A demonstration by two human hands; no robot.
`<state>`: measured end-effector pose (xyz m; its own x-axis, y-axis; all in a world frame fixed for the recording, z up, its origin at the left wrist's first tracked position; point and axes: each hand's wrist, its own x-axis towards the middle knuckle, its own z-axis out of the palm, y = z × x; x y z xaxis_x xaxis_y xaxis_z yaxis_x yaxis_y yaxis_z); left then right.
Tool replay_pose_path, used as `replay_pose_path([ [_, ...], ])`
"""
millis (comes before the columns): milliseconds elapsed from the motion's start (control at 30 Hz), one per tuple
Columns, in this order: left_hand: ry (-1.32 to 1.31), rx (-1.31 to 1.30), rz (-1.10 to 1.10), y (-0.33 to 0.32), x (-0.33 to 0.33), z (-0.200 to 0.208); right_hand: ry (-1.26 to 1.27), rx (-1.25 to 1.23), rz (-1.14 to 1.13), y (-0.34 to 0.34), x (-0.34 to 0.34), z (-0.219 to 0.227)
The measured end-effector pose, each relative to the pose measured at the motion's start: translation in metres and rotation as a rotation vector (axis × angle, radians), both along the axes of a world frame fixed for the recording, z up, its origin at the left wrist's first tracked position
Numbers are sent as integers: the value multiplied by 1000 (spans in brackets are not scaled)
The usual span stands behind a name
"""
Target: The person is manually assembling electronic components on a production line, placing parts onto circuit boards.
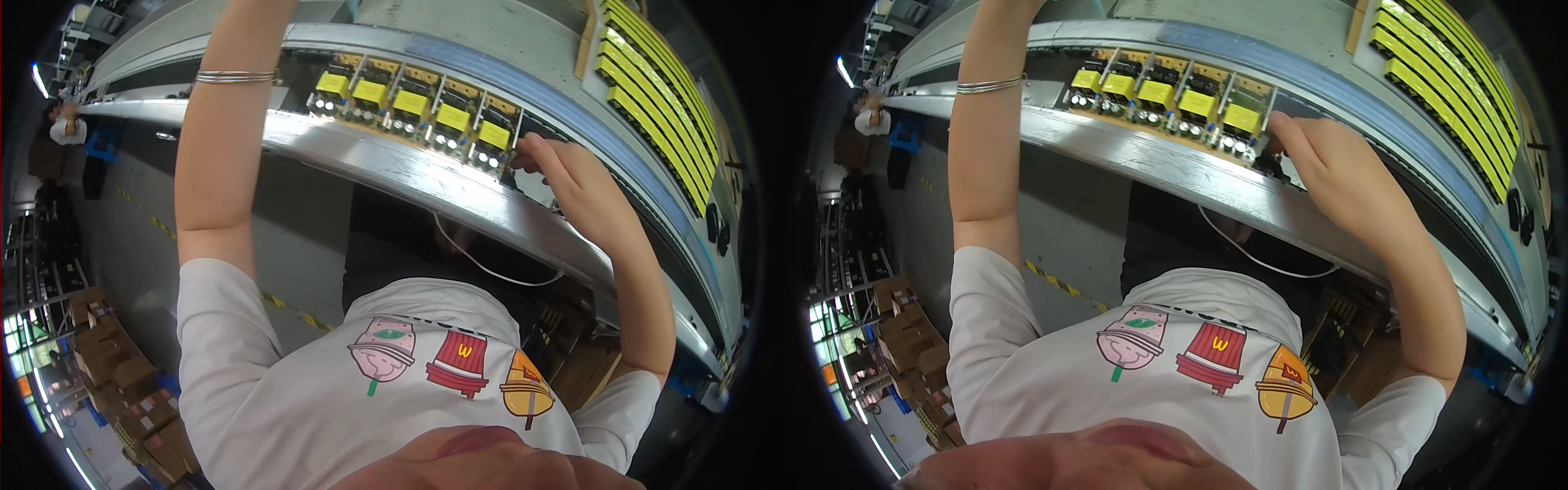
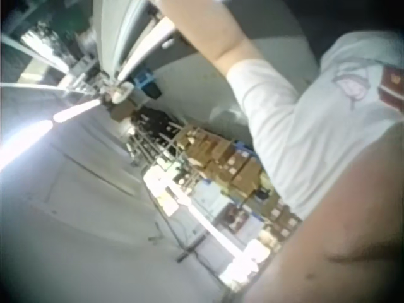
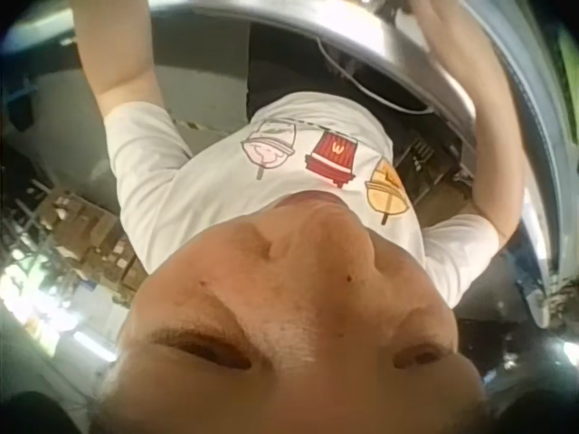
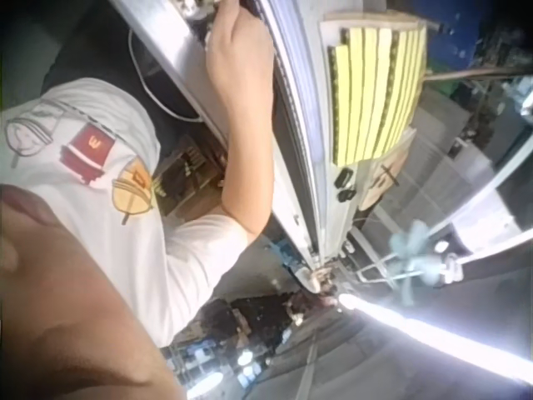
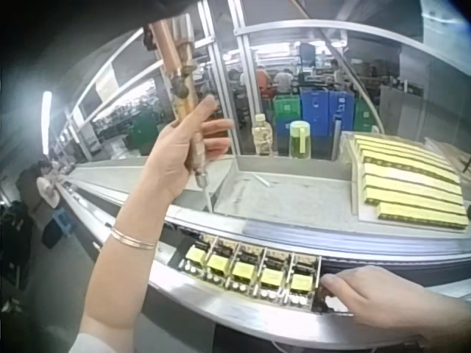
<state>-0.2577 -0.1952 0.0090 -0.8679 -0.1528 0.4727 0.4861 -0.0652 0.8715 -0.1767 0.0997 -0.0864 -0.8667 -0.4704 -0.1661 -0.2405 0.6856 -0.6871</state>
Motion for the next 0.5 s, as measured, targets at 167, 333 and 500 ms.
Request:
replay_pose_path([
  [167,68,39,-268,54,11,-36,4,48,164,-6,-27,-28],
  [333,88,-3,-10,105,9,-70,164,75,235,-14,-37,-44],
  [500,66,30,-50,95,15,-87,708,-88,402,-21,9,-62],
])
